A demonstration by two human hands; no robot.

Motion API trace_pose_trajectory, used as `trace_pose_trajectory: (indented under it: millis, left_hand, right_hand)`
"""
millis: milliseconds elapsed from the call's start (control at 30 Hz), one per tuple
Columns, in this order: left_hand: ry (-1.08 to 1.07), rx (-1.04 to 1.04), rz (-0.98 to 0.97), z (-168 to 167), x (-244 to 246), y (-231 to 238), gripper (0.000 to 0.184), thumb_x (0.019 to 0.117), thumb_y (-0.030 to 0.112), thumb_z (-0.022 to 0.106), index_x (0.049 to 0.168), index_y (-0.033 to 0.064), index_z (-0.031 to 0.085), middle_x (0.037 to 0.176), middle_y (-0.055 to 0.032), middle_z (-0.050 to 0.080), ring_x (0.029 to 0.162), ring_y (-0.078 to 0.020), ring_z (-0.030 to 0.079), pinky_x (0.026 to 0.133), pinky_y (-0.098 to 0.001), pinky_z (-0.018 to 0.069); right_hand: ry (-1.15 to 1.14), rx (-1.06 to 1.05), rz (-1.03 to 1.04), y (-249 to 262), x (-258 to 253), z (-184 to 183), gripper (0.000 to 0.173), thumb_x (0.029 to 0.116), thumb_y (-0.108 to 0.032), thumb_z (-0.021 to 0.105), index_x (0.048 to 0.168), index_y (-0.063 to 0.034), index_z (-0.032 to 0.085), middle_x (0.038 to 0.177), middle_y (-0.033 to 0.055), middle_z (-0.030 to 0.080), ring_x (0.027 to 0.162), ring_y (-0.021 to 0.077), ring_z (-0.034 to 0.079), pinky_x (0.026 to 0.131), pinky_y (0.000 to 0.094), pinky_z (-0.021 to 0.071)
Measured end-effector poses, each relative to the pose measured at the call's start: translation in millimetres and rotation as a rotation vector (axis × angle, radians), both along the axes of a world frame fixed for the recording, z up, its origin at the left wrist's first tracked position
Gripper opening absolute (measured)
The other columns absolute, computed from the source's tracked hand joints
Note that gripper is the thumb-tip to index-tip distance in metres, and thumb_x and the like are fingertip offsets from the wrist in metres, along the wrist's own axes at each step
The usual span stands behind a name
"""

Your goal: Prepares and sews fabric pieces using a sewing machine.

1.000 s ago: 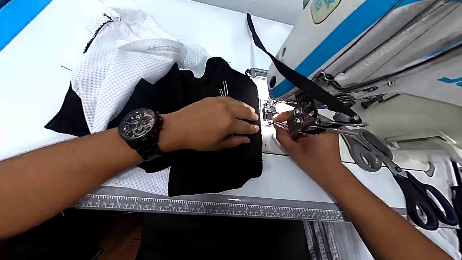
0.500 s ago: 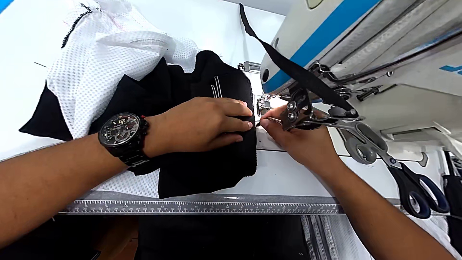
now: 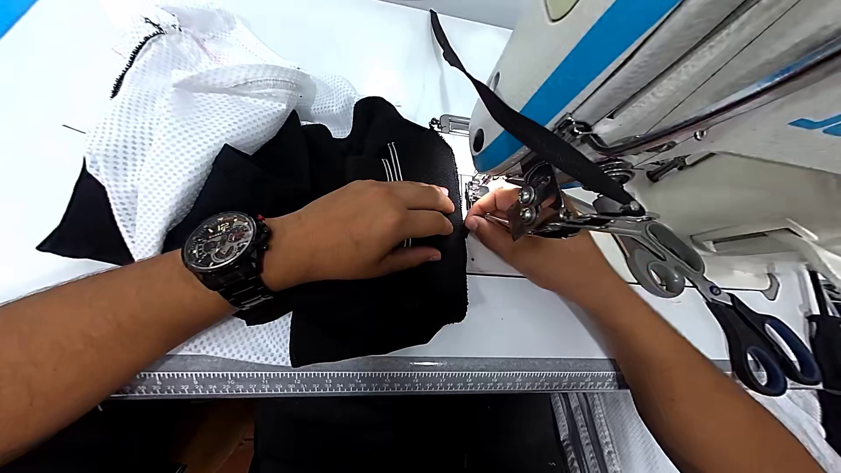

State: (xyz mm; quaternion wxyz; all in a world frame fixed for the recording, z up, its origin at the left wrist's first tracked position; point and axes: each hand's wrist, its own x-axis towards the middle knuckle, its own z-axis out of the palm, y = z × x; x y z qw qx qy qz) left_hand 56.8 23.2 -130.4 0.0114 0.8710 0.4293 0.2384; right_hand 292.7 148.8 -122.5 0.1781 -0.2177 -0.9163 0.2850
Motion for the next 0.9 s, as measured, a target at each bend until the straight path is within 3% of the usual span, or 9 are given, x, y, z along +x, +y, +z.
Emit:
trace_pose_trajectory:
  millis: [133,233,333,400,467,600,700,800,900]
  left_hand:
    - [-0.008,0.016,-0.001,-1.2,1.2,-0.7,0.038,0.1044,0.035,0.051,0.123,0.0089,0.072,0.132,-0.0104,0.068,0.132,-0.0245,0.059,0.111,-0.0374,0.048]
    - [0.012,0.018,0.001,-1.0,1.0,-1.3,0.04,0.1062,0.033,0.047,0.129,0.0103,0.07,0.135,-0.0104,0.067,0.134,-0.0247,0.058,0.114,-0.0372,0.0457]
    - [0.046,0.01,0.004,-1.4,1.0,-1.0,0.041,0.1073,0.032,0.043,0.13,0.013,0.071,0.137,-0.011,0.065,0.135,-0.0253,0.056,0.114,-0.0382,0.0449]
    - [0.049,0.01,0.007,-1.6,1.4,-0.5,0.041,0.1073,0.033,0.043,0.13,0.0147,0.072,0.136,-0.0101,0.065,0.135,-0.0247,0.056,0.114,-0.0383,0.0448]
    - [0.044,0.014,0.003,-1.5,0.8,-0.2,0.041,0.1073,0.033,0.043,0.129,0.0144,0.072,0.136,-0.0104,0.065,0.135,-0.0252,0.056,0.114,-0.0388,0.0451]
    - [0.035,0.011,0.0,-2.1,0.9,0.8,0.041,0.107,0.033,0.043,0.128,0.0137,0.073,0.136,-0.012,0.065,0.134,-0.0261,0.057,0.112,-0.039,0.0467]
    - [0.037,0.015,-0.018,-1.1,1.2,7.2,0.04,0.1067,0.032,0.043,0.126,0.0135,0.073,0.134,-0.0128,0.066,0.131,-0.0266,0.059,0.107,-0.0389,0.05]
    - [0.029,0.011,-0.042,-0.1,0.6,13.6,0.039,0.1064,0.03,0.045,0.124,0.0123,0.074,0.132,-0.0137,0.066,0.126,-0.0275,0.062,0.1,-0.0402,0.0535]
    - [0.032,0.018,-0.063,2.6,1.3,18.5,0.037,0.1057,0.027,0.046,0.121,0.0091,0.075,0.126,-0.0139,0.067,0.117,-0.027,0.065,0.092,-0.04,0.0557]
  right_hand:
    - [0.047,0.244,-0.066,-6.5,-3.6,-12.8,0.02,0.0973,-0.03,0.063,0.101,-0.0145,0.075,0.077,-0.0027,0.067,0.067,0.0064,0.058,0.064,0.0291,0.0482]
    - [0.034,0.289,-0.081,-5.0,-5.1,-15.4,0.021,0.0973,-0.032,0.063,0.099,-0.0164,0.076,0.076,-0.0028,0.067,0.067,0.0089,0.058,0.063,0.0322,0.0477]
    - [0.017,0.295,-0.096,-5.4,-3.4,-15.3,0.023,0.0985,-0.035,0.062,0.105,-0.0171,0.076,0.085,-0.0016,0.071,0.074,0.0104,0.064,0.069,0.0356,0.0518]
    - [0.062,0.333,-0.115,-8.2,0.8,-11.6,0.025,0.0982,-0.034,0.065,0.111,-0.0152,0.075,0.083,0.0002,0.071,0.069,0.0118,0.064,0.065,0.037,0.0519]
    - [0.113,0.405,-0.13,-11.3,6.1,-8.7,0.021,0.0969,-0.029,0.066,0.107,-0.0123,0.076,0.082,0.0027,0.073,0.066,0.0135,0.065,0.059,0.0369,0.0506]
    - [0.132,0.455,-0.107,-10.8,3.8,-12.8,0.018,0.0966,-0.024,0.064,0.1,-0.0124,0.077,0.082,0.0043,0.074,0.067,0.0166,0.067,0.059,0.0392,0.0499]
    - [0.083,0.48,-0.107,-8.3,4.2,-15.8,0.02,0.0984,-0.027,0.062,0.102,-0.0137,0.076,0.087,0.0052,0.075,0.073,0.0202,0.069,0.061,0.0433,0.0506]
    - [0.157,0.568,-0.108,-12.7,10.7,-14.4,0.018,0.0985,-0.02,0.064,0.094,-0.007,0.075,0.082,0.0091,0.073,0.064,0.0204,0.066,0.056,0.0408,0.0487]
    - [0.171,0.607,-0.135,-12.5,8.6,-14.1,0.017,0.0975,-0.018,0.063,0.094,-0.0074,0.076,0.08,0.0095,0.073,0.063,0.0216,0.066,0.055,0.0413,0.0476]
